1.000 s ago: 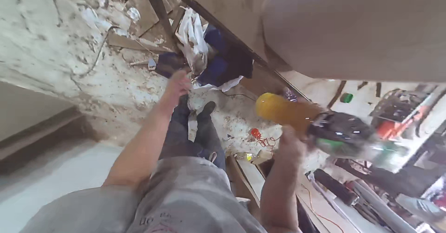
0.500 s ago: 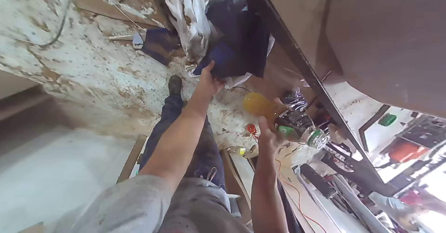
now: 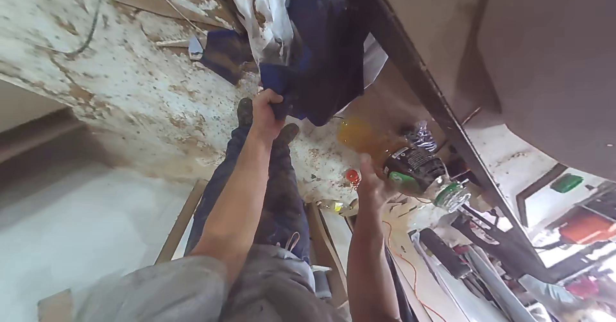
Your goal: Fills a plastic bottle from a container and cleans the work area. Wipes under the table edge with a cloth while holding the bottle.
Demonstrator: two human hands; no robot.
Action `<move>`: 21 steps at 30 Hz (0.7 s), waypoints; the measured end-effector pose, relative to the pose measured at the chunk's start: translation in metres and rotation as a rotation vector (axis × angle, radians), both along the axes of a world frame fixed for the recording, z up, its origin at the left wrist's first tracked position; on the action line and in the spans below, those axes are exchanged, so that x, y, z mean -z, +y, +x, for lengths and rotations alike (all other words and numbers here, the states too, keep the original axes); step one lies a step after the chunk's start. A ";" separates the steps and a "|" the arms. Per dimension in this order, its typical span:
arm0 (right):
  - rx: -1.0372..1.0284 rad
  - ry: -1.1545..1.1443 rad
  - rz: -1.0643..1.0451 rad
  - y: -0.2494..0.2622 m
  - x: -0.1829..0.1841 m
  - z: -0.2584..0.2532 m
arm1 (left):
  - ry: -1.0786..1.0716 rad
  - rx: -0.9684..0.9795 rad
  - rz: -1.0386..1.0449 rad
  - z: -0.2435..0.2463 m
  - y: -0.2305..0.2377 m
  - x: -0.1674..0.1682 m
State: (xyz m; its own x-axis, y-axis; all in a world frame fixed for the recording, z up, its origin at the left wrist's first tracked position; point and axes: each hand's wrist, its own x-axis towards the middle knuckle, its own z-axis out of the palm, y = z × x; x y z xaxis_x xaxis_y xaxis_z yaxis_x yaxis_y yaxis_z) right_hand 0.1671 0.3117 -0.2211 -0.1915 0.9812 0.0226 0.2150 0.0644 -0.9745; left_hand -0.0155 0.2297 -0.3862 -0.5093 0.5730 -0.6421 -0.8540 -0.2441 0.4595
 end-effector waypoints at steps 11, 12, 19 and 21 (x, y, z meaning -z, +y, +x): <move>-0.111 0.117 -0.114 0.012 0.043 -0.059 | -0.188 0.095 0.062 -0.016 -0.021 -0.010; -0.133 0.130 -0.098 0.011 0.047 -0.065 | -0.179 0.112 0.056 -0.017 -0.021 -0.013; -0.031 -0.081 -0.004 0.001 0.028 -0.040 | 0.232 0.425 -0.105 -0.052 0.031 -0.057; 0.030 -0.114 0.016 -0.010 0.018 -0.016 | 0.509 0.729 -0.173 -0.063 0.068 -0.073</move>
State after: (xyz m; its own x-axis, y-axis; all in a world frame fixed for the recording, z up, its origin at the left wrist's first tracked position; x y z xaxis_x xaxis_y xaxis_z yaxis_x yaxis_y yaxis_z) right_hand 0.1515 0.3016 -0.2389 -0.1639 0.9863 0.0184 0.3261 0.0717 -0.9426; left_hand -0.0782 0.2980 -0.3130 -0.3037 0.7811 -0.5456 -0.4527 0.3855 0.8040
